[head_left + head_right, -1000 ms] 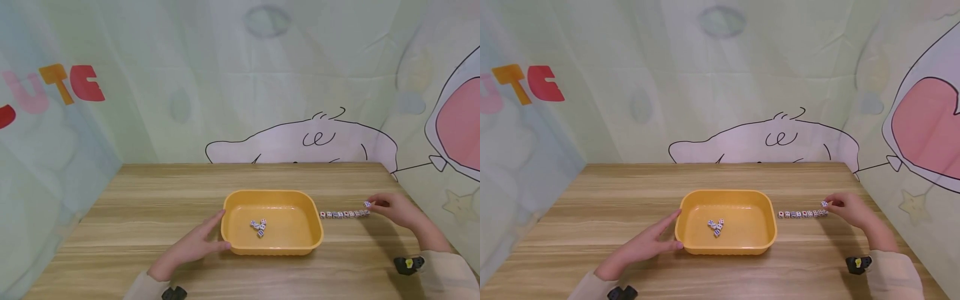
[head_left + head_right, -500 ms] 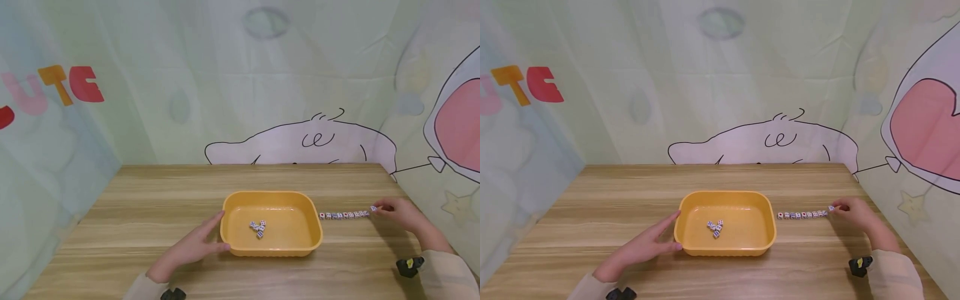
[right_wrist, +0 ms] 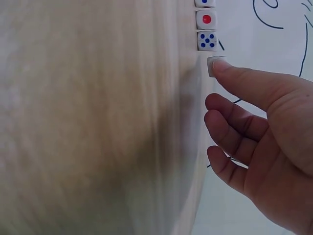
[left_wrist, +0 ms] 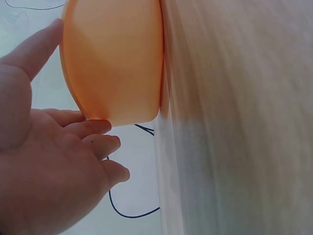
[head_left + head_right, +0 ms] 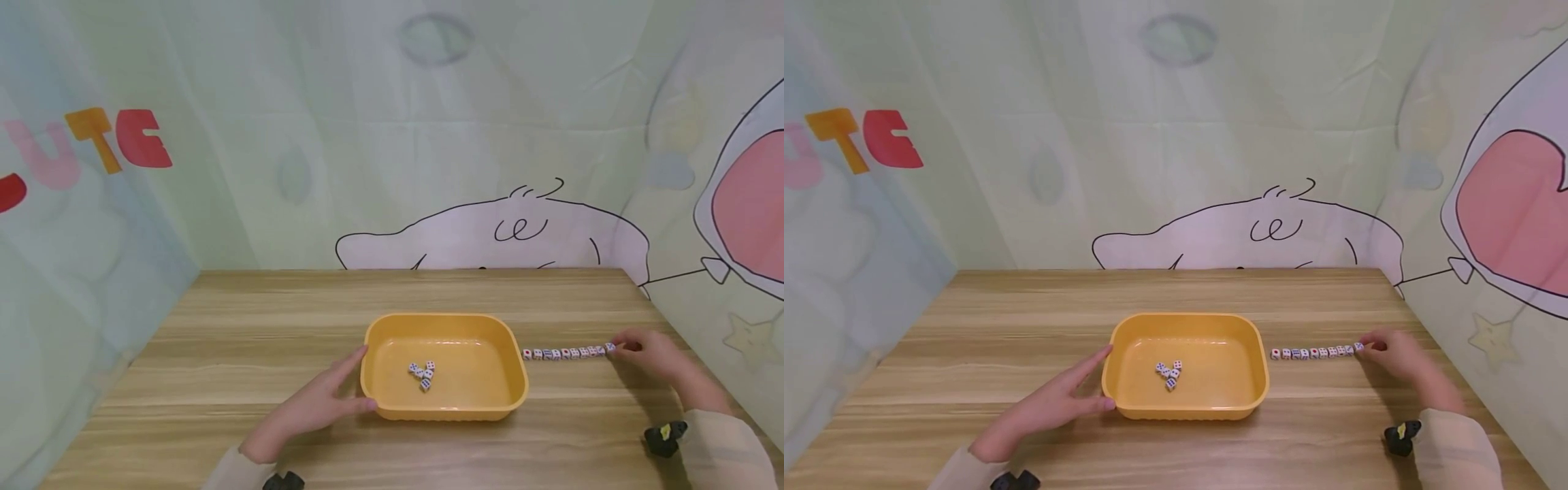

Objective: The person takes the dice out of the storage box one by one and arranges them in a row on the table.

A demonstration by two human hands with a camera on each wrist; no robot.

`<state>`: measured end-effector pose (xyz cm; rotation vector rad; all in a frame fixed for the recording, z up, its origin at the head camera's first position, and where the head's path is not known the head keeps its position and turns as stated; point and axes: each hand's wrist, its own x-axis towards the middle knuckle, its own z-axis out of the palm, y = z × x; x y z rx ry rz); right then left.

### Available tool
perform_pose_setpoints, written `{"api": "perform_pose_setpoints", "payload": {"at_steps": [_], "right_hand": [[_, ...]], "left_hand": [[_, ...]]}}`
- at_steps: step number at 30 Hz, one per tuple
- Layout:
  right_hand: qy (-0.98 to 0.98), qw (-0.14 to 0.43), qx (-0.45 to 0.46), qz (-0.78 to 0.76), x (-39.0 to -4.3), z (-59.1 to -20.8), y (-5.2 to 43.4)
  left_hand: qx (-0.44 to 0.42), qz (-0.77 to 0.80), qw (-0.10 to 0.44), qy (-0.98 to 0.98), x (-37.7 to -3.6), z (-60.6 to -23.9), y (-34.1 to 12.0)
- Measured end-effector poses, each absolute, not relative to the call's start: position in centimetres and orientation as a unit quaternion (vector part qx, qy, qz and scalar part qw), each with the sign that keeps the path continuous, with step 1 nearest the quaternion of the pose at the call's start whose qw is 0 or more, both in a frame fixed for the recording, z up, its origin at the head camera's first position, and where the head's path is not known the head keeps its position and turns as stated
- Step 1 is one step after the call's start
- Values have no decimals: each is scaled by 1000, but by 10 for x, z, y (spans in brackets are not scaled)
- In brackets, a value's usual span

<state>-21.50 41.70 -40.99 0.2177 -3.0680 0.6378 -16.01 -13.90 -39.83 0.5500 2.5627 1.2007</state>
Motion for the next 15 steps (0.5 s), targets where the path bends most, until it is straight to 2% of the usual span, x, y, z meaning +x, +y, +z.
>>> {"api": "perform_pose_setpoints", "payload": {"at_steps": [15], "right_hand": [[-978, -5, 59, 201, -214, -411, 416]], "left_hand": [[190, 409, 124, 884, -161, -399, -139]]}}
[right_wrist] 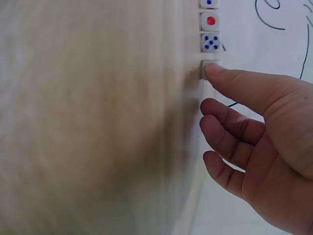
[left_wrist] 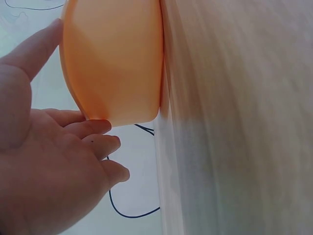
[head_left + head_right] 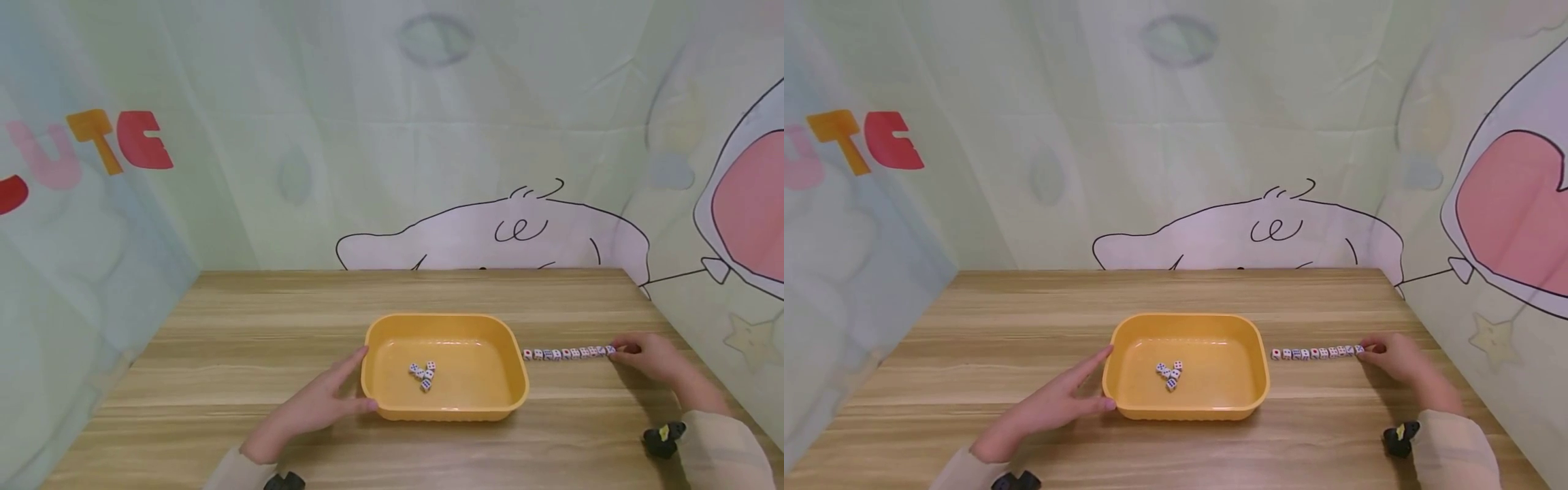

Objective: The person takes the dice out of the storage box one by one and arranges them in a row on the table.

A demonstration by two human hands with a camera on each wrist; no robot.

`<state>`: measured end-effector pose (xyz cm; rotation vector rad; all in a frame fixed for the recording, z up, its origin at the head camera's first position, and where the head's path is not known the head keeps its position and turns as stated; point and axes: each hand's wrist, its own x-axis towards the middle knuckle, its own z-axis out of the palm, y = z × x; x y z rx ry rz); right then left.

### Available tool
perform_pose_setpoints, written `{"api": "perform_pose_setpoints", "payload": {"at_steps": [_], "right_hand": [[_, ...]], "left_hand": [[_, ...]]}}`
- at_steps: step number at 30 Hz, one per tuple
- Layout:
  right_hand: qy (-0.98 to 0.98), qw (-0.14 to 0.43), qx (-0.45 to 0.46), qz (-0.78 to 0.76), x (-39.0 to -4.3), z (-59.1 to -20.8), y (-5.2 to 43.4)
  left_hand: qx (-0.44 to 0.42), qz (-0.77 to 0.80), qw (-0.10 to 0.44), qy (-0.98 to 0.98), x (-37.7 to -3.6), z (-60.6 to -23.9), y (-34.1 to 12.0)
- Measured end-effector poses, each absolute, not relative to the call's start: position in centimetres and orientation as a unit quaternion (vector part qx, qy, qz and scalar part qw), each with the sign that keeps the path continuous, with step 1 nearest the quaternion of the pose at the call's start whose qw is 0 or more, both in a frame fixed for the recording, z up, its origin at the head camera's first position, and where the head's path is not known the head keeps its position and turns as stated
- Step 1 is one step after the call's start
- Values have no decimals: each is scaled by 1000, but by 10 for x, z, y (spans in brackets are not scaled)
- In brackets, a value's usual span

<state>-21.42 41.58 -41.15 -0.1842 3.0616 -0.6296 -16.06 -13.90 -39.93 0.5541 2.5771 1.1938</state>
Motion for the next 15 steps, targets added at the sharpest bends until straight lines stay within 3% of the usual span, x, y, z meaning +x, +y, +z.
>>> {"api": "perform_pose_setpoints", "payload": {"at_steps": [6, 15], "right_hand": [[977, -20, -77, -198, -212, -390, 401], [959, -71, -137, -238, -210, -346, 335]], "left_hand": [[195, 412, 124, 881, -161, -400, -139], [196, 414, 124, 880, -160, -400, -140]]}}
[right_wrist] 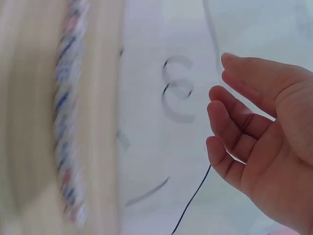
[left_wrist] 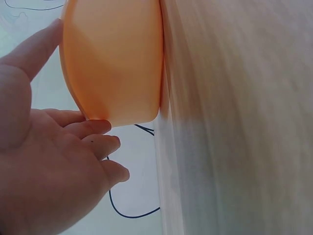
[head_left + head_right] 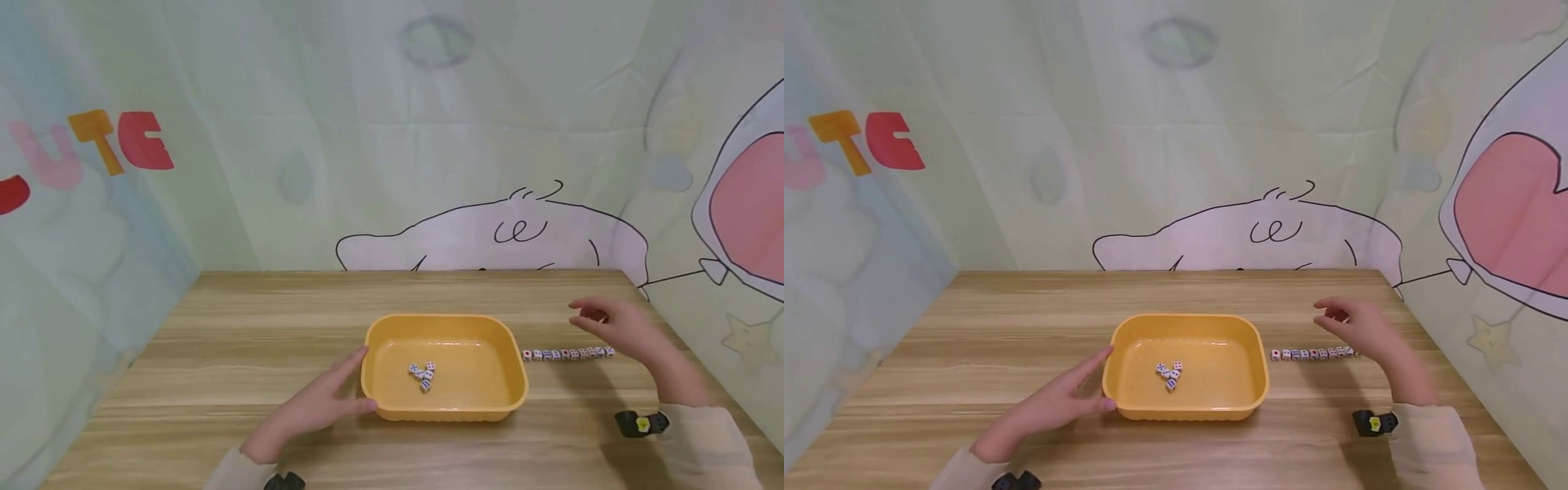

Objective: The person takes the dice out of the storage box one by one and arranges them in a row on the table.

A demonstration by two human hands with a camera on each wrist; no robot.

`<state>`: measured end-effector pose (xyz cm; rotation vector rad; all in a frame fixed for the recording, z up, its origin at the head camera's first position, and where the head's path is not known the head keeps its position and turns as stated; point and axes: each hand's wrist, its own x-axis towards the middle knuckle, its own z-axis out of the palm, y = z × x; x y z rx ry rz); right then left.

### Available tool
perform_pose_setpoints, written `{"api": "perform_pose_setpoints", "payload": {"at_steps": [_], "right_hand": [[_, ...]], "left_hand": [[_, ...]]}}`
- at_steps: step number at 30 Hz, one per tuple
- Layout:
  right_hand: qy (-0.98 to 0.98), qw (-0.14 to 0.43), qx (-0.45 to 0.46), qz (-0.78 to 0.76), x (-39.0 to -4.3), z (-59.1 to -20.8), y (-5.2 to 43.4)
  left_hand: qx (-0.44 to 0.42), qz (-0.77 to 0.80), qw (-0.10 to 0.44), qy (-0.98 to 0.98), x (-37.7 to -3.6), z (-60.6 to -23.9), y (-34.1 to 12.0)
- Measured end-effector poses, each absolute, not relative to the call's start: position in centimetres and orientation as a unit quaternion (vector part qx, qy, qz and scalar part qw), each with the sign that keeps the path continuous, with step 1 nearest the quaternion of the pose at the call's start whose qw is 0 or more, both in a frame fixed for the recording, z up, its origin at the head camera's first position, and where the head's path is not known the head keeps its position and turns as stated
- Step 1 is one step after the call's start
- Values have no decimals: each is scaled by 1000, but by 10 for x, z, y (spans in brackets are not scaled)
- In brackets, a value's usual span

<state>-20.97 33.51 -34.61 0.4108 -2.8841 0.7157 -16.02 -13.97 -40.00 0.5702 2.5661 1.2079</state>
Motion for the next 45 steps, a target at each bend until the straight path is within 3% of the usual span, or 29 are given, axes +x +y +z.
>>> {"api": "perform_pose_setpoints", "payload": {"at_steps": [10, 24, 31, 45], "right_hand": [[-937, 61, 223, 264, -216, -336, 266], [-909, -49, 292, 295, -224, -361, 193], [-908, -92, 300, 279, -228, -375, 169], [-893, -115, 354, 253, -234, -394, 151]], "left_hand": [[190, 413, 122, 882, -159, -399, -140], [202, 419, 125, 877, -163, -401, -137], [202, 420, 124, 876, -162, -401, -138], [199, 411, 124, 881, -162, -401, -140]]}}
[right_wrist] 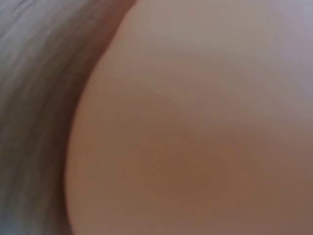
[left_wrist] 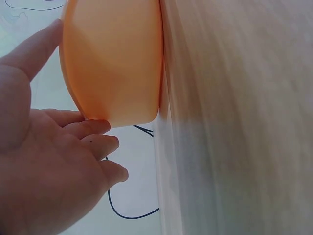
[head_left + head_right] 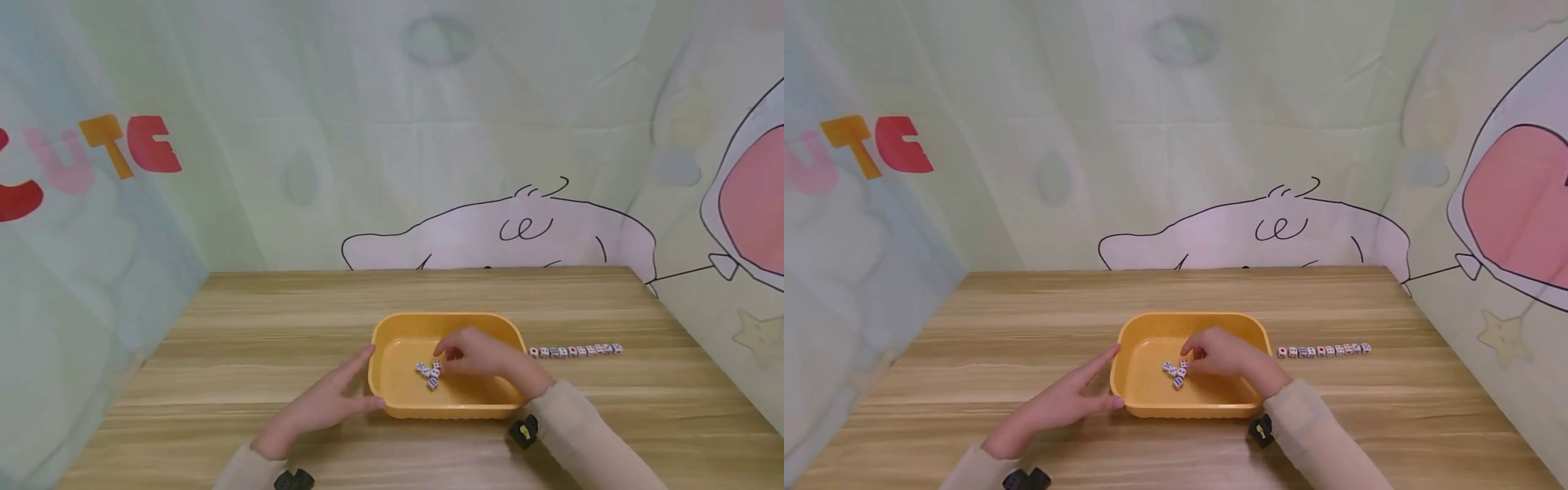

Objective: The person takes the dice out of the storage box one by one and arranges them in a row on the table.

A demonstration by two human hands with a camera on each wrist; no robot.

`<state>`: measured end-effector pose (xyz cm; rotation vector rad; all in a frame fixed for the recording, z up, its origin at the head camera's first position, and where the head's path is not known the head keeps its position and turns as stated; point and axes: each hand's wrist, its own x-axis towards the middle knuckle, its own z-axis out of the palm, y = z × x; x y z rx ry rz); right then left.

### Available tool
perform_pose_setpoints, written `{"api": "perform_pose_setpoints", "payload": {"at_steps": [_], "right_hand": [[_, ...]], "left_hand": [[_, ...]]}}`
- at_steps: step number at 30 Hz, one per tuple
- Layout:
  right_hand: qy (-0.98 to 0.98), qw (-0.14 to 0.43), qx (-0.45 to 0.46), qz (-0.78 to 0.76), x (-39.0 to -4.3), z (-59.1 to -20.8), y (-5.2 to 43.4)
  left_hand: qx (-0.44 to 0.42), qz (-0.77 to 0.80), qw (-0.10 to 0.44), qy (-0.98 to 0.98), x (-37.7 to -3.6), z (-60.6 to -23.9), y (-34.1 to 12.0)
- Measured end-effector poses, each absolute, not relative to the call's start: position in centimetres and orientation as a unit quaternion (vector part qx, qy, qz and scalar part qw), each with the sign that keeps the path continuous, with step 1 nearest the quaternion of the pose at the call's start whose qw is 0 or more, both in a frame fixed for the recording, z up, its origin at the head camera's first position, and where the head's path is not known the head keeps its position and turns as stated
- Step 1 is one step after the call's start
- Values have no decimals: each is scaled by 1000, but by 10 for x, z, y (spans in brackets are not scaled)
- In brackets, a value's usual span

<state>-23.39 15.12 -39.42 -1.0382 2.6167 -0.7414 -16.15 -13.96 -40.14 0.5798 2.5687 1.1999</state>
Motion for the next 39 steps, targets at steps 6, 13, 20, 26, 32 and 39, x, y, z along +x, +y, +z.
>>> {"api": "perform_pose_setpoints", "payload": {"at_steps": [6, 13, 20, 26, 32, 39], "right_hand": [[897, 128, -344, -247, -234, -398, 148], [897, 130, -343, -246, -233, -400, 147], [901, 116, -347, -233, -235, -405, 145], [900, 101, -354, -234, -234, -404, 146], [898, 79, -348, -255, -231, -389, 159], [904, 37, -322, -279, -227, -362, 193]], "left_hand": [[196, 413, 122, 881, -161, -401, -140], [207, 409, 119, 881, -161, -402, -140], [211, 409, 116, 880, -161, -403, -140], [214, 409, 114, 880, -161, -403, -140], [216, 413, 113, 878, -160, -403, -139], [207, 412, 115, 880, -160, -402, -139]]}}
